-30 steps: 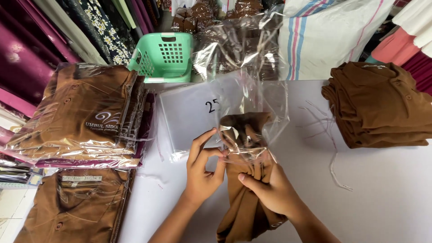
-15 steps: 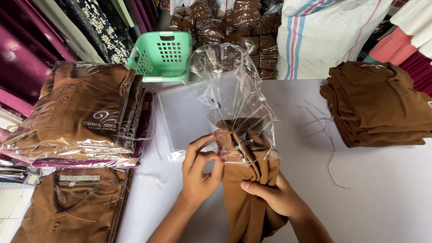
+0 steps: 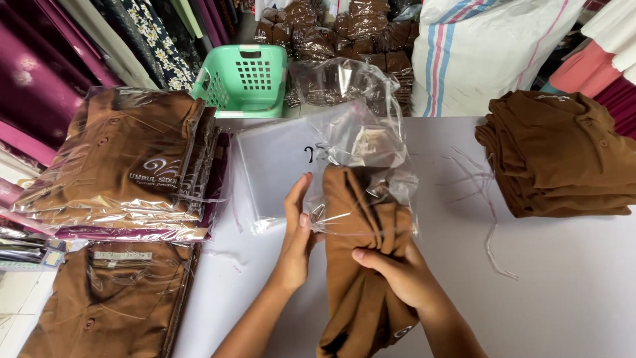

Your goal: The person places brown polo shirts into clear plastic bags by hand and seals the bags.

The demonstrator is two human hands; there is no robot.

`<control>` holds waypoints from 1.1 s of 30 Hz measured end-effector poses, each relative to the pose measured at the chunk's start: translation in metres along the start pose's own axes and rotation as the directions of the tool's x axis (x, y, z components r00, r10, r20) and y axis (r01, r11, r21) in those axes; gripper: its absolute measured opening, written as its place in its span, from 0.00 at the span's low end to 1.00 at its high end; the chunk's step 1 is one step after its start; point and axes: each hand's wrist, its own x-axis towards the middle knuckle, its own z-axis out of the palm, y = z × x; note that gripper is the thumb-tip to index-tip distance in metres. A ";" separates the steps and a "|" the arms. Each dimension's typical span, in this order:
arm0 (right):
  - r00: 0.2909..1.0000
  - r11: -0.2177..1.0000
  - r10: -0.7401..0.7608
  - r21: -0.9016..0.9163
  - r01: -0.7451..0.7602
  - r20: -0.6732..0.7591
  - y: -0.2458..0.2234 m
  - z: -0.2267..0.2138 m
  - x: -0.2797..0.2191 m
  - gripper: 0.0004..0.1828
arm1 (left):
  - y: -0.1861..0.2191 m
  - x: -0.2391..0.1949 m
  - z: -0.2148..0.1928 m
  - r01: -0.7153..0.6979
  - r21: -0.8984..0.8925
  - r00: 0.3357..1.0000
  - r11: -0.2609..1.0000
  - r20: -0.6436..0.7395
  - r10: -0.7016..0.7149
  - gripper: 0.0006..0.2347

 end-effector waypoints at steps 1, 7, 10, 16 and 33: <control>0.996 0.996 -0.083 -0.040 0.085 0.035 0.004 0.001 0.000 0.28 | 0.003 -0.001 0.001 -0.029 0.072 0.997 0.997 0.068 0.024 0.37; 0.938 0.902 -0.330 -0.258 0.347 0.110 0.006 0.004 0.010 0.38 | 0.009 0.001 -0.002 -0.460 0.481 0.886 0.747 0.189 0.424 0.24; 0.883 0.831 -0.429 -0.298 0.469 0.192 0.004 0.003 0.014 0.37 | 0.007 0.005 -0.003 -0.489 0.525 0.867 0.696 0.203 0.455 0.10; 0.954 0.870 -0.225 -0.401 0.288 0.198 0.009 0.004 0.018 0.41 | 0.005 0.004 0.000 -0.474 0.488 0.880 0.733 0.251 0.403 0.09; 0.977 0.991 -0.132 -0.028 0.129 -0.168 0.038 -0.019 0.058 0.16 | 0.017 -0.003 0.001 -0.412 0.452 0.888 0.791 0.392 0.239 0.22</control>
